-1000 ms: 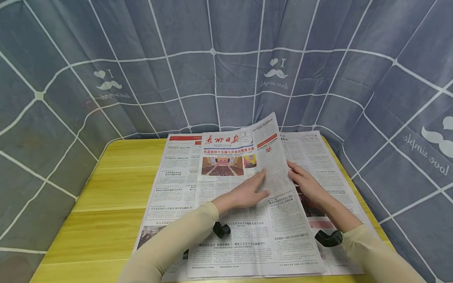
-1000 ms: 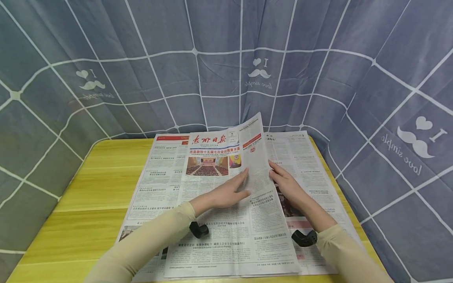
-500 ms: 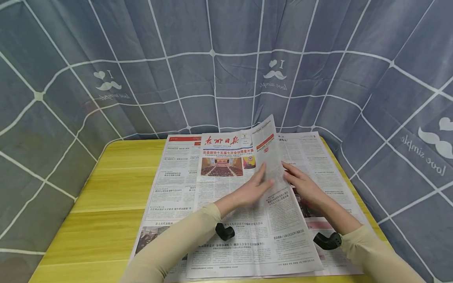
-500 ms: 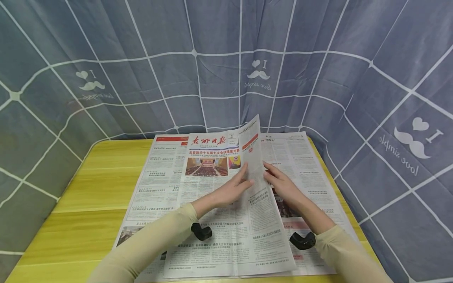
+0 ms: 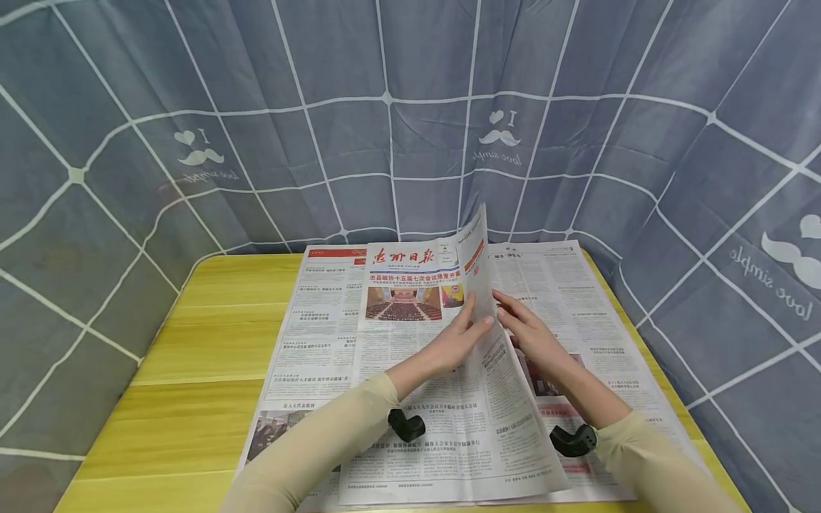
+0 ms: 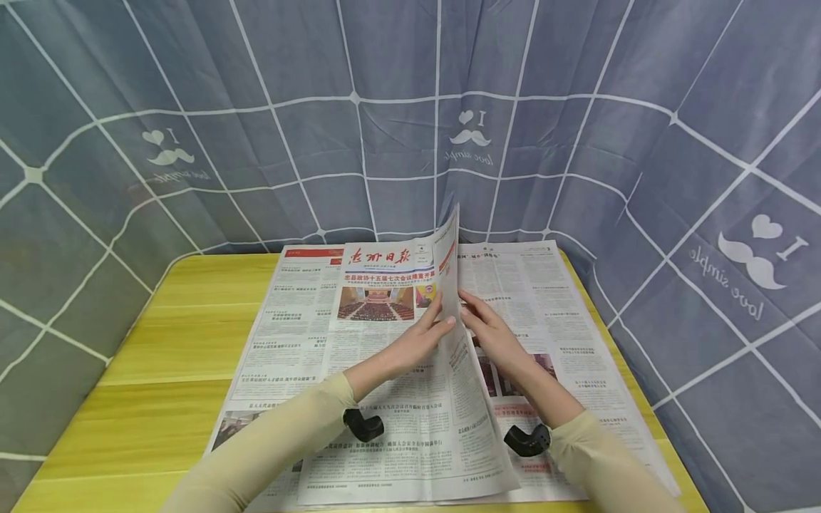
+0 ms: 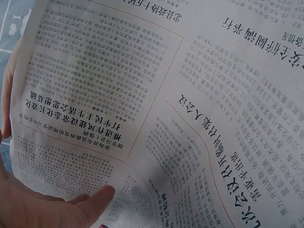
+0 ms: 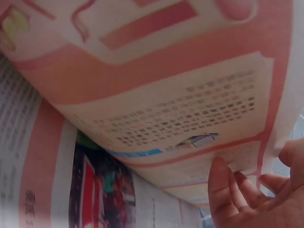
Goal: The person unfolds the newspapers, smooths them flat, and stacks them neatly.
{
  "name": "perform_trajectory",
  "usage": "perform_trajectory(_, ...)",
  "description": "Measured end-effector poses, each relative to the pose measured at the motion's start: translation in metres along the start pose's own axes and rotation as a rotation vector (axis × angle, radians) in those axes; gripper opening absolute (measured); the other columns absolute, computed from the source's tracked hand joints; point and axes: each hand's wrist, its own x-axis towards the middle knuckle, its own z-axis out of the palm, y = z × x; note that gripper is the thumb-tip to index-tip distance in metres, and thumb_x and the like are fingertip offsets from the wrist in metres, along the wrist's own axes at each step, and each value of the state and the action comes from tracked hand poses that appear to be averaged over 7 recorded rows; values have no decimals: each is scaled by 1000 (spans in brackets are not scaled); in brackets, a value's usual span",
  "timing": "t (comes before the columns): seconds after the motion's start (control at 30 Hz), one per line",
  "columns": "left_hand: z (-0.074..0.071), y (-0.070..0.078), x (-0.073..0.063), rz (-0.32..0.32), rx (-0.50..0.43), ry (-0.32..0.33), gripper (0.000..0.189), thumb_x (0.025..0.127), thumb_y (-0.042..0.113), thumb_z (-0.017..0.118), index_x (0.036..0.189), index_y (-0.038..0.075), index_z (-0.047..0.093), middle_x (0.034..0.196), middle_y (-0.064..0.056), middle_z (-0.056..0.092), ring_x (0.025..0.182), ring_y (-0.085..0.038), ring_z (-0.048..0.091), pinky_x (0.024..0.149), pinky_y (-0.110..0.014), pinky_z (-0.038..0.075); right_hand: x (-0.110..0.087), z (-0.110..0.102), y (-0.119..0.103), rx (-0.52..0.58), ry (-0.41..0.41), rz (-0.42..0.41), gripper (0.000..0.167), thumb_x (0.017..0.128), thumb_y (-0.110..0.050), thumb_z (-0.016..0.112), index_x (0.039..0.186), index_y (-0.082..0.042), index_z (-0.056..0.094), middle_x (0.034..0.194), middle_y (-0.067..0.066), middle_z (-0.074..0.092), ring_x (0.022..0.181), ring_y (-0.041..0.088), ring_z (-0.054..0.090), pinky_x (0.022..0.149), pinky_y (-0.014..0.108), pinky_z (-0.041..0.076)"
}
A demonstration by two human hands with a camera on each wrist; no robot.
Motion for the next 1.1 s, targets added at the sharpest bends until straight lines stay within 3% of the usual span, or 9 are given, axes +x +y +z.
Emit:
perform_trajectory(0.23, -1, -1, -5, -27, -14, 27, 81, 107, 55, 38, 166, 19, -4, 169, -14, 16, 147, -31, 35, 115, -48, 35, 3, 8, 5, 72, 1, 2, 65, 110, -44, 42, 165, -17, 21, 167, 17, 19, 146, 40, 30, 110, 64, 33)
perform_trajectory(0.37, 0, -3, -5, -34, -21, 32, 82, 107, 56, 39, 166, 21, -5, 167, -15, 21, 145, -29, 38, 113, -48, 37, 4, 11, 6, 81, 3, 2, 64, 111, -44, 41, 165, -17, 21, 162, 19, 26, 138, 39, 40, 104, 52, 44)
perform_trajectory(0.57, -1, -5, -5, -24, -60, 25, 84, 106, 57, 40, 165, 23, -10, 170, -13, 10, 148, -32, 33, 114, -50, 35, 7, 17, 5, 111, 29, 10, 63, 111, -38, 43, 165, -15, 22, 156, 20, 35, 128, 34, 47, 92, 32, 51)
perform_trajectory(0.8, -2, -2, -8, -22, -107, 42, 88, 105, 55, 46, 164, 26, -12, 170, -10, 11, 146, -28, 38, 112, -47, 39, 9, 23, 1, 26, 81, -50, 62, 110, -32, 49, 165, -16, 24, 152, 20, 40, 130, 35, 48, 93, 30, 49)
perform_trajectory(1.1, -5, -5, -8, -28, -109, 61, 86, 105, 46, 48, 164, 33, -13, 171, -9, 13, 143, -26, 43, 101, -43, 49, 13, 26, 1, -28, 124, -126, 60, 108, -20, 53, 163, -16, 29, 139, 19, 50, 104, 21, 58, 82, 29, 53)
